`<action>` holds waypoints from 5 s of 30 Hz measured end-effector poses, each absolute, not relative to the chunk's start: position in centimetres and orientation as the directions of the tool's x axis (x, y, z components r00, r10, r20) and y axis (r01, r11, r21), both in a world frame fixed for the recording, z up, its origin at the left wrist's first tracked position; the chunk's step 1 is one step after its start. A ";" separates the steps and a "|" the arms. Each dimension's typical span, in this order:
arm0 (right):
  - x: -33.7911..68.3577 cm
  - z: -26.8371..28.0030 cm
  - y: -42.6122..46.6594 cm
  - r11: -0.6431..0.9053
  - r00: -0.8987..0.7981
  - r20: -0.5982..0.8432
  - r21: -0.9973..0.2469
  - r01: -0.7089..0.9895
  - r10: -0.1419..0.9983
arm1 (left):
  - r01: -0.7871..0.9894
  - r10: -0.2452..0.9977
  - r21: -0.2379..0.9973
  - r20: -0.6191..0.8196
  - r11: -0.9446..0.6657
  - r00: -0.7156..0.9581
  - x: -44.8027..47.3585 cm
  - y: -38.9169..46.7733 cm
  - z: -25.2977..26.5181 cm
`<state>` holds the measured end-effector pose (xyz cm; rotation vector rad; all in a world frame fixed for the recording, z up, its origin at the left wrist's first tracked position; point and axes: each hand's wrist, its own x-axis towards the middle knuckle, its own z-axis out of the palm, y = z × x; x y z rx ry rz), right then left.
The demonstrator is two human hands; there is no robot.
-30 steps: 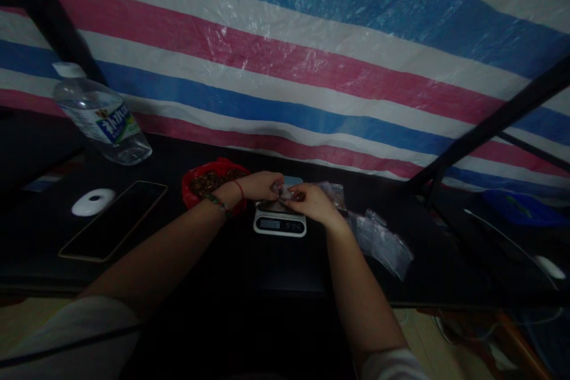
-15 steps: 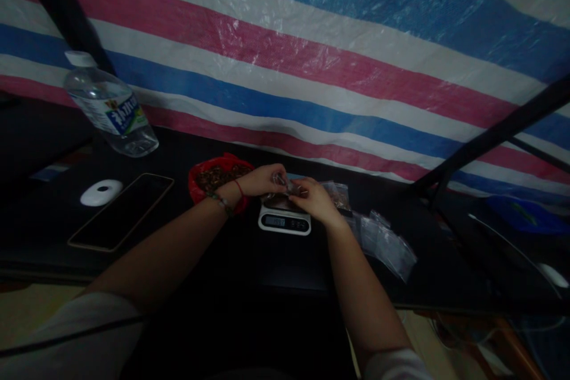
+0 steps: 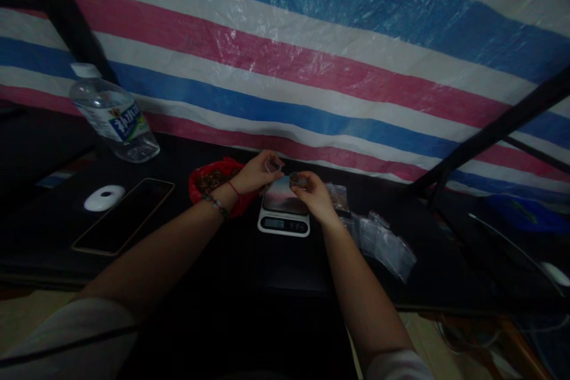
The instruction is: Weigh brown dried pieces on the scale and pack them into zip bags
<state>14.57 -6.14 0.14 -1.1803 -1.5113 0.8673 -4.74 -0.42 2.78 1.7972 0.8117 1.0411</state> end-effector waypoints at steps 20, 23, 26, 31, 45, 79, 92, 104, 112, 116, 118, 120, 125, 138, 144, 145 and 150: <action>13.6 2.3 -8.4 0.496 -0.105 0.487 -0.829 0.258 0.867 | 0.267 0.794 0.818 0.325 -0.509 0.514 -3.6 -4.8 0.8; 13.7 2.3 -8.4 0.508 -0.069 0.510 -0.816 0.278 0.857 | 0.259 0.801 0.823 0.336 -0.506 0.496 -3.6 -4.7 0.7; 13.8 2.1 -8.2 0.459 -0.038 0.465 -0.853 0.247 0.885 | 0.200 0.813 0.855 0.345 -0.478 0.469 -3.7 -4.3 0.7; 14.2 1.4 -7.4 0.467 -0.094 0.470 -0.794 0.389 0.878 | -0.101 0.862 0.957 0.289 -0.272 0.417 -4.7 -3.5 0.9; 15.3 -0.8 -5.7 0.369 -0.149 0.411 -0.531 0.763 0.899 | -0.336 0.789 0.921 0.056 0.195 0.612 -6.5 -3.2 1.6; 14.5 1.8 -7.2 0.407 0.153 0.412 -0.911 0.064 0.898 | -0.206 0.802 0.975 0.186 -0.080 0.568 -4.1 -3.9 0.0; 14.3 1.5 -7.3 0.372 0.148 0.393 -0.916 0.152 0.908 | -0.001 0.770 0.989 0.115 -0.147 0.627 -3.8 -4.2 0.5; 13.9 1.5 -7.7 0.364 0.085 0.375 -0.923 0.127 0.923 | -0.106 0.887 0.939 0.343 -0.326 0.308 -3.9 -4.1 0.7; 13.7 1.8 -8.0 0.386 0.103 0.408 -0.904 0.182 0.907 | -0.180 0.916 0.933 0.345 -0.312 0.204 -3.7 -4.1 0.7; 13.8 1.6 -8.0 0.419 0.098 0.447 -0.881 0.221 0.889 | -0.156 0.926 0.938 0.335 -0.310 0.175 -3.7 -4.1 0.8; 13.9 1.6 -8.1 0.432 0.110 0.465 -0.871 0.233 0.879 | -0.132 0.930 0.944 0.321 -0.301 0.179 -3.7 -4.0 0.7; 13.9 1.7 -8.1 0.441 0.117 0.478 -0.864 0.243 0.871 | -0.100 0.932 0.949 0.313 -0.299 0.184 -3.8 -3.8 0.6; 13.7 1.7 -8.2 0.448 0.098 0.483 -0.857 0.255 0.870 | -0.061 0.926 0.944 0.329 -0.323 0.184 -4.0 -3.7 0.6; 13.2 2.3 -8.9 0.543 -0.031 0.570 -0.763 0.350 0.821 | -0.009 0.838 0.881 0.454 -0.474 0.304 -4.2 -5.0 1.8; 12.9 2.5 -9.1 0.533 -0.007 0.574 -0.755 0.382 0.819 | -0.022 0.836 0.885 0.447 -0.465 0.319 -4.2 -5.1 2.0; 12.9 2.5 -9.1 0.528 0.009 0.575 -0.756 0.388 0.818 | -0.010 0.841 0.886 0.443 -0.463 0.311 -4.3 -5.1 2.0; 13.1 2.0 -8.7 0.480 0.099 0.539 -0.809 0.339 0.837 | 0.016 0.863 0.886 0.447 -0.463 0.237 -4.3 -4.9 1.7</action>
